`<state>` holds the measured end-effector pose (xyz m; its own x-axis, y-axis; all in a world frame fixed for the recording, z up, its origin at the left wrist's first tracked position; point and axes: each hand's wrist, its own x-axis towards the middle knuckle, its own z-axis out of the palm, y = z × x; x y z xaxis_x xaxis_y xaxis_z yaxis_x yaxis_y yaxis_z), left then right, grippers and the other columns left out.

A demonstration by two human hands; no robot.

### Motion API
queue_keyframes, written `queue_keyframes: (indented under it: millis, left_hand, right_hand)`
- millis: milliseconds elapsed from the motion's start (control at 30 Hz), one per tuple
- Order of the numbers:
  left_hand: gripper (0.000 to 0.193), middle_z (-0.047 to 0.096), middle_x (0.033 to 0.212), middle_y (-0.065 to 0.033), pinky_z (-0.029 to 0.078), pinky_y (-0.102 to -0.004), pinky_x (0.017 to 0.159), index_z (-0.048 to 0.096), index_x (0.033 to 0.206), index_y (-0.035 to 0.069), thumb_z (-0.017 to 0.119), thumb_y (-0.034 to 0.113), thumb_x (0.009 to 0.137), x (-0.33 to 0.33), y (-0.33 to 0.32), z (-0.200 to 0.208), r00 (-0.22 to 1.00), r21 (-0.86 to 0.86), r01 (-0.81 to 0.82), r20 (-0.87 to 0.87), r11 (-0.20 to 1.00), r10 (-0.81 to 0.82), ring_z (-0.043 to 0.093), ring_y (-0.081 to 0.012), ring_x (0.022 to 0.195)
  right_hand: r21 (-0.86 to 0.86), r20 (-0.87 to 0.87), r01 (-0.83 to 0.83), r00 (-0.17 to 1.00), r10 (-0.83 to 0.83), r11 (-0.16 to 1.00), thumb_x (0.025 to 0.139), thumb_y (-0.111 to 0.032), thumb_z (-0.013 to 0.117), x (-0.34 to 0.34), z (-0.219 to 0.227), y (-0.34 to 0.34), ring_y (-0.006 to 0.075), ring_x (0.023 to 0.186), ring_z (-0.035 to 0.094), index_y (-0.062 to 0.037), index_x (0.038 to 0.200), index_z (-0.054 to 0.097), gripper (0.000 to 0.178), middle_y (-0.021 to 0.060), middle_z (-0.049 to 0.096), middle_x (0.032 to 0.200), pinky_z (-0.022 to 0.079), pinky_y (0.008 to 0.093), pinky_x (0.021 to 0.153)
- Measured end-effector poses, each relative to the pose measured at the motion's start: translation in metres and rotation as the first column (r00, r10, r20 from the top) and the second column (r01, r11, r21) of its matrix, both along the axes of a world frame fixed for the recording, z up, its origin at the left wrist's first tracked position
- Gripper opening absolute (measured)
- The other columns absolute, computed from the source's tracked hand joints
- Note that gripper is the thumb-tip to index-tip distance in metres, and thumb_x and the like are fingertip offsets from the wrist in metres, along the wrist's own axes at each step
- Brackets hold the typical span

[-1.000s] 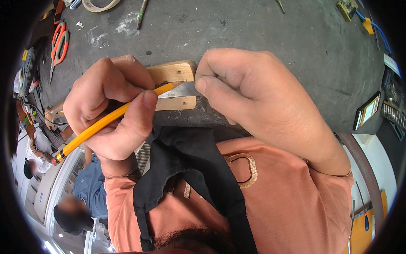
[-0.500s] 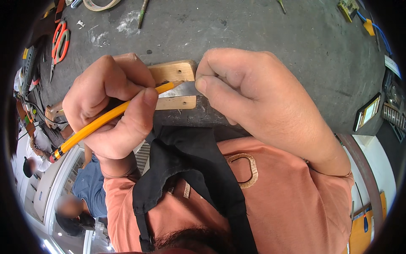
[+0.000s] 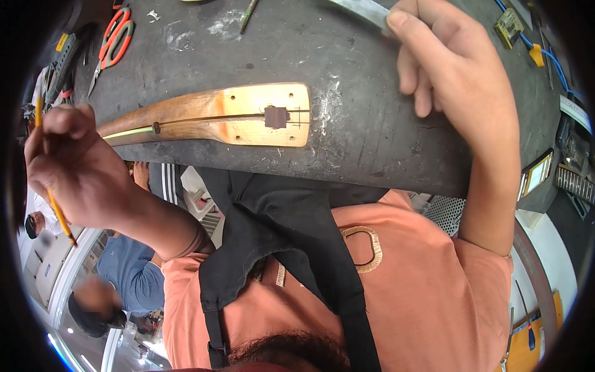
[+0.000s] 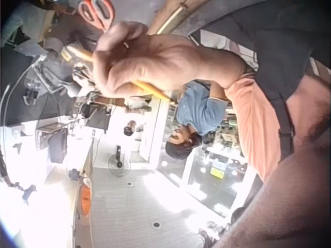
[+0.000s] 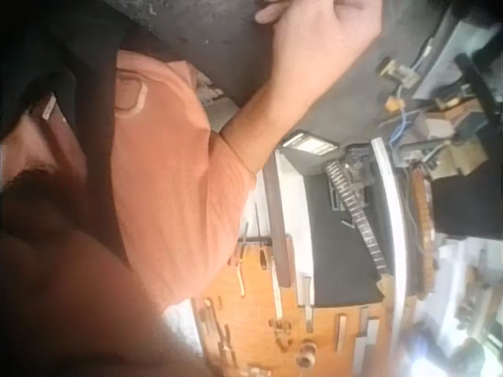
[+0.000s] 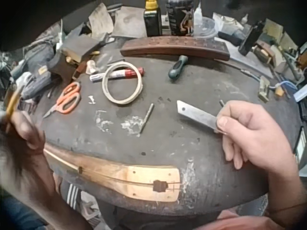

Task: The person marks a wooden guitar neck using a pencil and a metal ruler to draw straight lines along the fretboard. They repeatedly align the ruler, draw lines, and reposition the neck to ensure accuracy on different sections of the wood.

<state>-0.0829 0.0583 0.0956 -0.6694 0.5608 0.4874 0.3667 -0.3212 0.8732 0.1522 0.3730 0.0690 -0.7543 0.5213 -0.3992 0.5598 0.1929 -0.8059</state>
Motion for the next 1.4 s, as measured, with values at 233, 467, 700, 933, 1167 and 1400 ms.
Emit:
queue_keyframes:
  millis: [233,467,700,933,1167,1400]
  left_hand:
    - [0.023,0.080,0.114,-0.0271,0.056,-0.0512,0.110,0.067,0.117,-0.002,0.074,-0.012,0.099,0.006,-0.056,-0.025,0.829,-0.332,-0.379,-0.536,0.864,0.158,0.077,-0.0369,0.114]
    - [0.028,0.077,0.105,-0.0145,0.052,-0.0439,0.106,0.063,0.107,0.004,0.077,-0.015,0.093,0.019,-0.060,-0.043,0.849,-0.559,-0.335,-0.528,0.759,-0.014,0.071,-0.0284,0.107]
    - [0.039,0.071,0.097,-0.0112,0.048,-0.0395,0.093,0.050,0.105,0.010,0.070,-0.020,0.091,0.014,-0.050,-0.046,0.796,-0.557,-0.312,-0.596,0.770,-0.108,0.061,-0.0244,0.091]
    - [0.041,0.071,0.099,-0.0117,0.048,-0.0394,0.094,0.045,0.106,0.011,0.073,-0.016,0.093,0.007,-0.058,-0.048,0.856,-0.550,-0.239,-0.509,0.800,-0.095,0.061,-0.0248,0.091]
    - [0.060,0.078,0.137,-0.0143,0.052,-0.0466,0.109,0.057,0.118,0.008,0.100,0.010,0.075,0.008,-0.065,-0.028,0.850,-0.607,-0.267,-0.515,0.749,-0.114,0.068,-0.0396,0.120]
    - [0.044,0.070,0.108,-0.0079,0.047,-0.0485,0.110,0.065,0.120,0.009,0.090,0.014,0.085,-0.015,-0.065,-0.020,0.733,-0.671,-0.233,-0.597,0.704,-0.327,0.070,-0.0328,0.113]
  right_hand:
    - [0.596,-0.016,0.057,0.998,-0.059,0.801,0.117,-0.037,0.068,0.004,-0.005,0.013,0.0025,0.059,0.044,-0.0111,0.140,0.077,0.036,-0.0064,0.048,0.067,0.034,0.0252,0.053]
    - [0.536,-0.201,-0.030,0.966,0.162,0.844,0.115,-0.013,0.070,0.006,-0.016,-0.008,0.0042,0.077,0.056,-0.0014,0.128,0.078,0.020,-0.0026,0.069,0.091,0.044,0.0231,0.069]
    - [0.610,-0.343,-0.133,0.845,0.411,0.781,0.103,-0.005,0.077,0.006,-0.022,-0.020,0.0194,0.076,0.073,-0.0038,0.114,0.080,0.011,0.0081,0.078,0.091,0.055,0.0326,0.071]
    - [0.657,-0.355,-0.213,0.758,0.547,0.723,0.095,0.004,0.078,-0.022,-0.007,-0.065,0.0263,0.085,0.068,0.0001,0.110,0.077,0.016,0.0108,0.068,0.094,0.054,0.0360,0.076]
    - [0.746,-0.351,-0.277,0.609,0.711,0.605,0.090,-0.021,0.086,-0.104,-0.013,-0.151,0.0339,0.102,0.070,-0.0057,0.111,0.066,0.033,0.0115,0.065,0.103,0.056,0.0471,0.090]
    - [0.829,-0.288,-0.252,0.574,0.767,0.500,0.089,-0.015,0.081,-0.127,-0.019,-0.168,0.0313,0.100,0.073,-0.0062,0.101,0.065,0.023,0.0105,0.068,0.101,0.054,0.0455,0.086]
